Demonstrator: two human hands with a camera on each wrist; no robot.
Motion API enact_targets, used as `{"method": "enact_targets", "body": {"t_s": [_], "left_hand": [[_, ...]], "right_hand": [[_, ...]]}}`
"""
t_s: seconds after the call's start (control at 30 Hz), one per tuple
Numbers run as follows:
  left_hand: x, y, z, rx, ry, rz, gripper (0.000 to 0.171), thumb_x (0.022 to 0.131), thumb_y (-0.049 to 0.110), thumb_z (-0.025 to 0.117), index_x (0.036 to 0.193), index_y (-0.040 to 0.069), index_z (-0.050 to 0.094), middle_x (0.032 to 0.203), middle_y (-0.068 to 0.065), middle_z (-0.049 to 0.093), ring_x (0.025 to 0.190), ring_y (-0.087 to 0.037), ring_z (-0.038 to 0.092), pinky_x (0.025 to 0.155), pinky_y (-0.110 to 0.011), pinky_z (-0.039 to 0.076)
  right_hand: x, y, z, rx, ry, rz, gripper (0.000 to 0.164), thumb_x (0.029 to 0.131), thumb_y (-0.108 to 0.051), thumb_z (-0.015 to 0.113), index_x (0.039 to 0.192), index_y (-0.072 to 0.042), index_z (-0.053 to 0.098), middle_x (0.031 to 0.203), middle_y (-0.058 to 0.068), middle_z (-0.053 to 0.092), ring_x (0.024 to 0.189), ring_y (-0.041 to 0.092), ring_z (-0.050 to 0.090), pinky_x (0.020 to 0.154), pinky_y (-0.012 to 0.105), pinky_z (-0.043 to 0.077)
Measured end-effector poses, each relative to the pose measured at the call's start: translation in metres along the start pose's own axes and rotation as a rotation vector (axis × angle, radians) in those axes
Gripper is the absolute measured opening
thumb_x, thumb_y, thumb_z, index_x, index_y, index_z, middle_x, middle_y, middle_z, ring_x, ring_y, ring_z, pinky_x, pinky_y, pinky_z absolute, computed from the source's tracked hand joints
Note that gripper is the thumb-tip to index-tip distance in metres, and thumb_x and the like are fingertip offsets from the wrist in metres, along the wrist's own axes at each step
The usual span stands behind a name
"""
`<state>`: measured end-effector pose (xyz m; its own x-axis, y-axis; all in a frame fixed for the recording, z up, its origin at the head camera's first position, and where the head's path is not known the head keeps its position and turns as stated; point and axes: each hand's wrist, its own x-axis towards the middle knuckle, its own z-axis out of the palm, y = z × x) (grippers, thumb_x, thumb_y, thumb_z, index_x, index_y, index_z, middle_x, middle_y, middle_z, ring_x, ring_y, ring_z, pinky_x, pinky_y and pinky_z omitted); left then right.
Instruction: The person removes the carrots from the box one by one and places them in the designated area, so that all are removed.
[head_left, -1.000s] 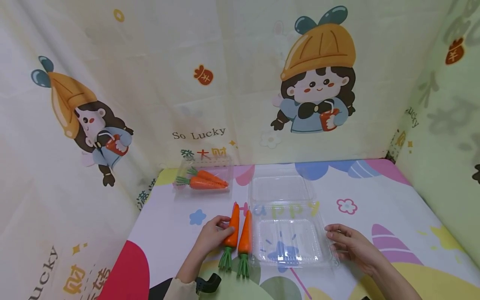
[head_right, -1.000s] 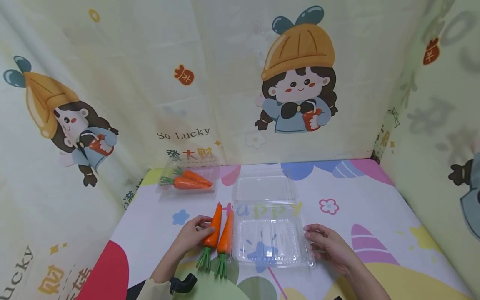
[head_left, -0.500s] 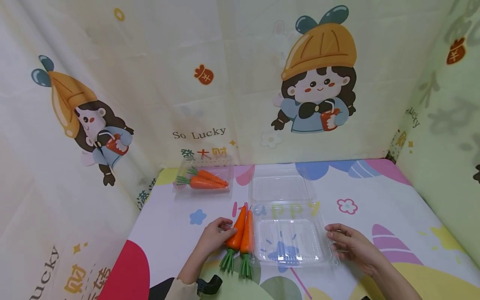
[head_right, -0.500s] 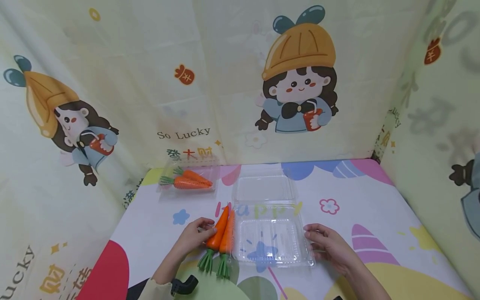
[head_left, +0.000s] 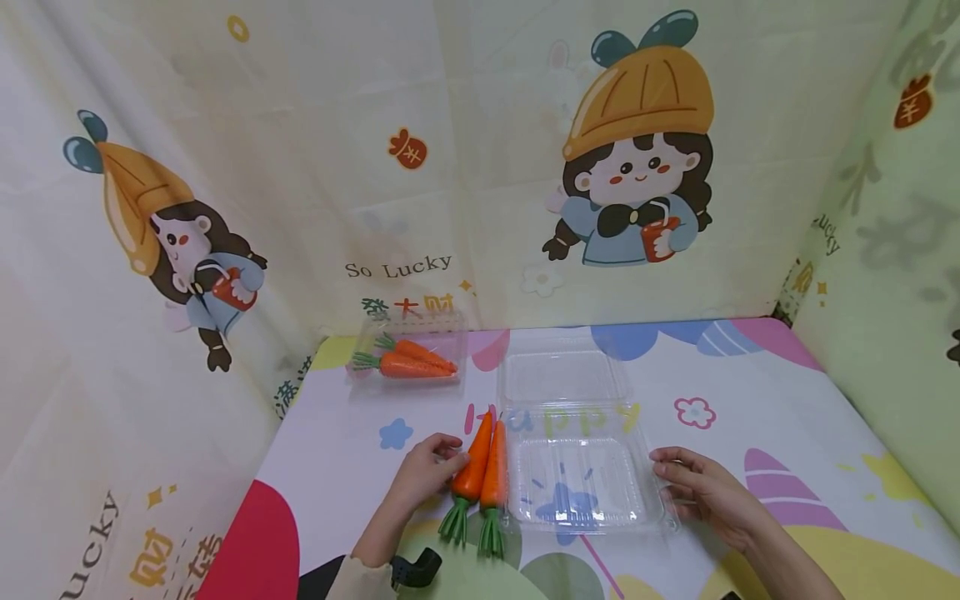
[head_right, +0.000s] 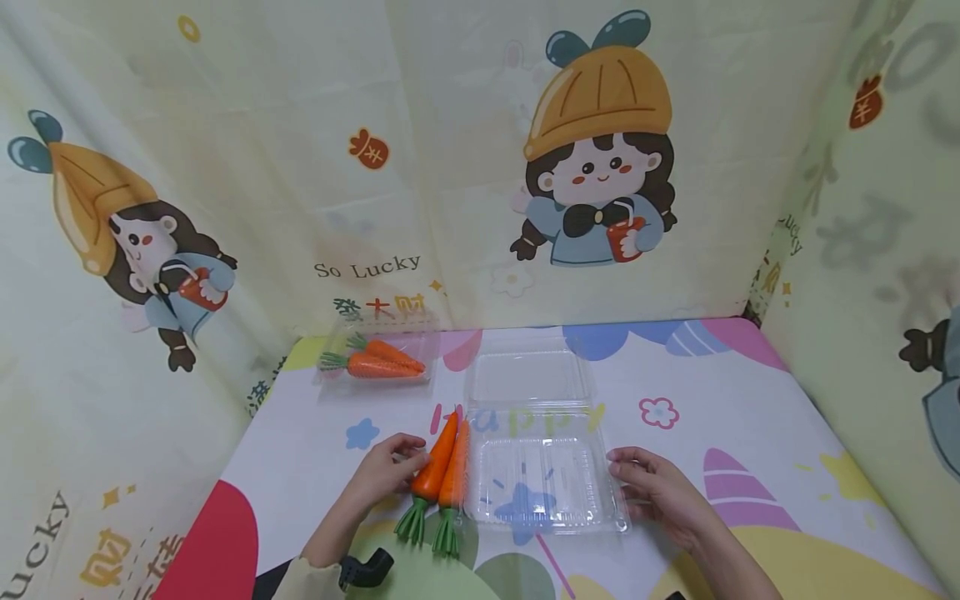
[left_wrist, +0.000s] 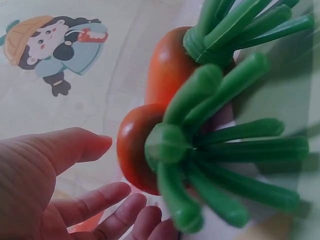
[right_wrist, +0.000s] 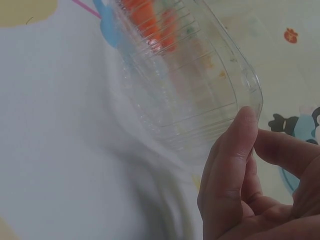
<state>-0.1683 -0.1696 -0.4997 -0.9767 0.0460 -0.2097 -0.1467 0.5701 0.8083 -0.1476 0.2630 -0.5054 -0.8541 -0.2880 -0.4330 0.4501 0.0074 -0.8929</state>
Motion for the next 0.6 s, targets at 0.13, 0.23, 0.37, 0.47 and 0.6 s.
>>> {"method": "enact_targets", "body": {"t_s": [0.13,0.23,0.37,0.47,0.6], "left_hand": [[0.001,0.004,-0.005,0.010,0.025,0.009,0.037,0.095,0.030,0.074,0.121,0.005,0.068,0.099,-0.006,0.067,0.068,-0.016,0.060,0.063,-0.029,0.055],[0.003,0.007,-0.010,0.043,0.051,0.036,0.035,0.095,0.030,0.073,0.121,0.005,0.069,0.098,-0.005,0.067,0.070,-0.015,0.061,0.064,-0.028,0.054],[0.010,0.017,-0.017,0.071,0.092,0.067,0.034,0.096,0.029,0.071,0.120,0.005,0.069,0.100,-0.005,0.068,0.072,-0.015,0.061,0.065,-0.029,0.054],[0.018,0.023,-0.020,0.065,0.159,0.079,0.030,0.098,0.028,0.069,0.118,0.006,0.070,0.102,-0.006,0.069,0.076,-0.016,0.060,0.068,-0.030,0.053],[0.030,0.029,-0.023,0.068,0.297,0.085,0.021,0.098,0.024,0.067,0.112,0.009,0.072,0.103,-0.007,0.070,0.080,-0.018,0.060,0.072,-0.031,0.053]], "right_hand": [[0.000,0.000,0.000,-0.002,0.001,0.003,0.025,0.105,-0.029,0.059,0.125,-0.013,0.059,0.098,-0.008,0.063,0.078,0.008,0.065,0.071,0.025,0.060],[0.000,-0.001,0.001,-0.006,-0.001,0.001,0.025,0.106,-0.028,0.059,0.126,-0.013,0.059,0.098,-0.009,0.064,0.078,0.008,0.065,0.071,0.025,0.060],[-0.001,-0.001,0.001,-0.007,-0.003,-0.001,0.026,0.106,-0.028,0.059,0.126,-0.013,0.059,0.098,-0.009,0.064,0.079,0.008,0.065,0.071,0.025,0.060],[-0.001,-0.001,0.001,-0.007,0.005,-0.002,0.026,0.106,-0.028,0.059,0.126,-0.012,0.059,0.099,-0.008,0.063,0.078,0.009,0.065,0.071,0.024,0.059],[-0.001,-0.002,0.002,-0.012,0.016,0.000,0.027,0.105,-0.029,0.060,0.126,-0.012,0.059,0.100,-0.006,0.062,0.078,0.009,0.065,0.070,0.024,0.059]]}}
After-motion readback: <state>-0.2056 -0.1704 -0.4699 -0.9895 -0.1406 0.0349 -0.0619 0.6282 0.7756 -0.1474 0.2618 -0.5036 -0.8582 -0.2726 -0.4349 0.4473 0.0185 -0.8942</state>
